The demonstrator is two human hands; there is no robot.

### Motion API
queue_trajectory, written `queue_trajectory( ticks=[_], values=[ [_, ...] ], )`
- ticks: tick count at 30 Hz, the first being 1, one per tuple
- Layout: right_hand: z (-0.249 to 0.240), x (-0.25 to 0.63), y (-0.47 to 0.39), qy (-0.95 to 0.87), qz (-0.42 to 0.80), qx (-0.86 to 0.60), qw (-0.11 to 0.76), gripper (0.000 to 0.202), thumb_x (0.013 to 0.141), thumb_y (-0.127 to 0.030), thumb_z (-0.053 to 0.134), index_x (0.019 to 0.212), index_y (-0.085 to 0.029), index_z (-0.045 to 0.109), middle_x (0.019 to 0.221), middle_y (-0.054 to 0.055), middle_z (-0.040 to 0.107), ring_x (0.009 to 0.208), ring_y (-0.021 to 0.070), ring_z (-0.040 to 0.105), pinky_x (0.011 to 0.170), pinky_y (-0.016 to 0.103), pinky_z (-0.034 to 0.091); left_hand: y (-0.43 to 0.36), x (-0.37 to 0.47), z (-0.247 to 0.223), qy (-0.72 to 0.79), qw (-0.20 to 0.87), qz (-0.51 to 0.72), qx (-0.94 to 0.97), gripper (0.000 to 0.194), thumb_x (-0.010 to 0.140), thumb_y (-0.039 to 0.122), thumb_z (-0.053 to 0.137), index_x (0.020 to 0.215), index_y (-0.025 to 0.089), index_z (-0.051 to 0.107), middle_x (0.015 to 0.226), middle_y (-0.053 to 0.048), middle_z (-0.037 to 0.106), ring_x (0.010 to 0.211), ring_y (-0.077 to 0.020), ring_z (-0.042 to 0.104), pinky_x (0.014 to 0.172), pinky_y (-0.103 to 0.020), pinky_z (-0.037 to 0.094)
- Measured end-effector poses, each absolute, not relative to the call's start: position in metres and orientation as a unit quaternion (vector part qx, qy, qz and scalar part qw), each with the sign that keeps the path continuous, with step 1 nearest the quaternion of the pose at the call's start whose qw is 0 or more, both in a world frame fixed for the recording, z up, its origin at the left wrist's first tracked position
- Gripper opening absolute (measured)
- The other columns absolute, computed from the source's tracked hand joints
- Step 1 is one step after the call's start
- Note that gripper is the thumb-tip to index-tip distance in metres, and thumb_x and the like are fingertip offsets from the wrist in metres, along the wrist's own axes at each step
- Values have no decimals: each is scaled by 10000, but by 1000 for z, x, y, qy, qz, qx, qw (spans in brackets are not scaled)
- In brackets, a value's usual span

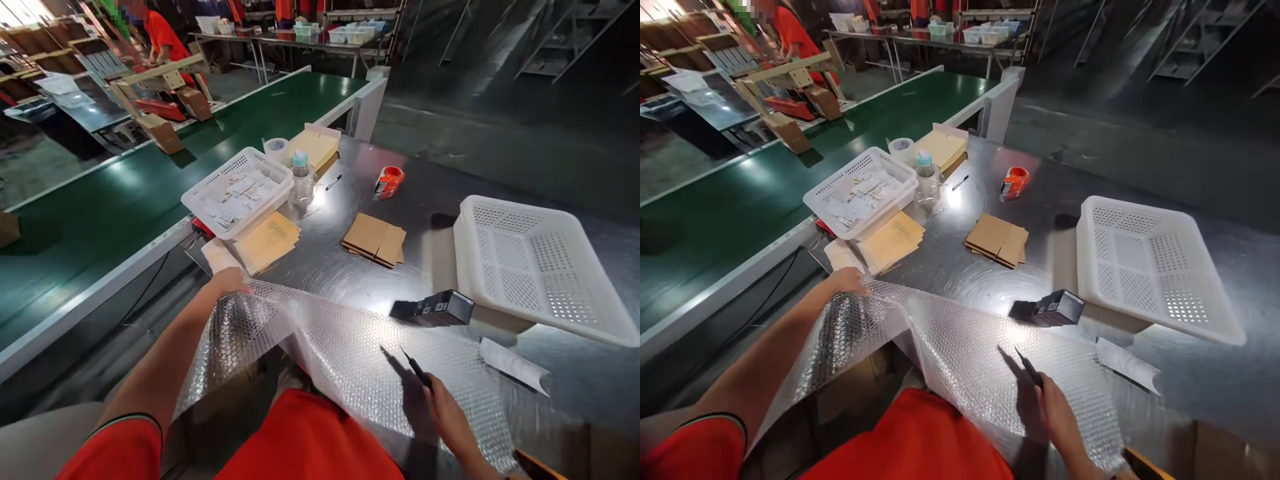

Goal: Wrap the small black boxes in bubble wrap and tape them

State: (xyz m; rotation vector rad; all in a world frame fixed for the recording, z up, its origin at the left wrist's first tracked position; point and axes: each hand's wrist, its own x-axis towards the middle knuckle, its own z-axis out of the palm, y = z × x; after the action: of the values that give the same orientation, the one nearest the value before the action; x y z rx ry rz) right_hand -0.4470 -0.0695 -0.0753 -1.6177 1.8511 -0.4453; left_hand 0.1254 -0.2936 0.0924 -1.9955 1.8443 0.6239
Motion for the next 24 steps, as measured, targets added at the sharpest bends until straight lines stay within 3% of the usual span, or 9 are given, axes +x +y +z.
queue_trajectory(
  ticks=[5, 10, 16, 24],
  values=[
    [-56, -380, -76, 693, -202, -623, 303, 472, 892, -487, 308, 1087, -152, 578, 1009, 174, 698, 958, 298, 677, 880, 457, 537, -284, 79, 70, 706, 214, 194, -647, 440, 751, 553, 661, 882, 133, 686, 898, -106, 714, 921, -267, 651, 793, -318, 435],
    [-60, -321, -73, 683, -189, -622, 334, 512, 923, -426, 287, 1255, -127, 538, 1236, 186, 652, 1144, 303, 625, 984, 457, 504, -268, 60, 55, 754, 238, 181, -585, 492, 710, 526, 725, 989, 124, 674, 974, -155, 716, 980, -316, 660, 837, -368, 444],
    [-87, -358, -65, 675, -177, -643, 316, 545, 883, -453, 350, 1281, -126, 529, 1334, 204, 602, 1237, 331, 568, 1085, 540, 401, -276, 100, 87, 762, 246, 139, -583, 555, 721, 571, 703, 1084, 159, 616, 1058, -134, 704, 1027, -337, 651, 856, -372, 448],
    [-71, -366, -83, 675, -167, -623, 357, 600, 871, -558, 329, 1226, -136, 563, 1264, 195, 646, 1194, 315, 602, 1048, 483, 456, -296, 91, 92, 777, 238, 71, -578, 888, 714, 548, 729, 1435, 150, 397, 1320, -212, 545, 1131, -373, 582, 953, -428, 426]
  ],
)
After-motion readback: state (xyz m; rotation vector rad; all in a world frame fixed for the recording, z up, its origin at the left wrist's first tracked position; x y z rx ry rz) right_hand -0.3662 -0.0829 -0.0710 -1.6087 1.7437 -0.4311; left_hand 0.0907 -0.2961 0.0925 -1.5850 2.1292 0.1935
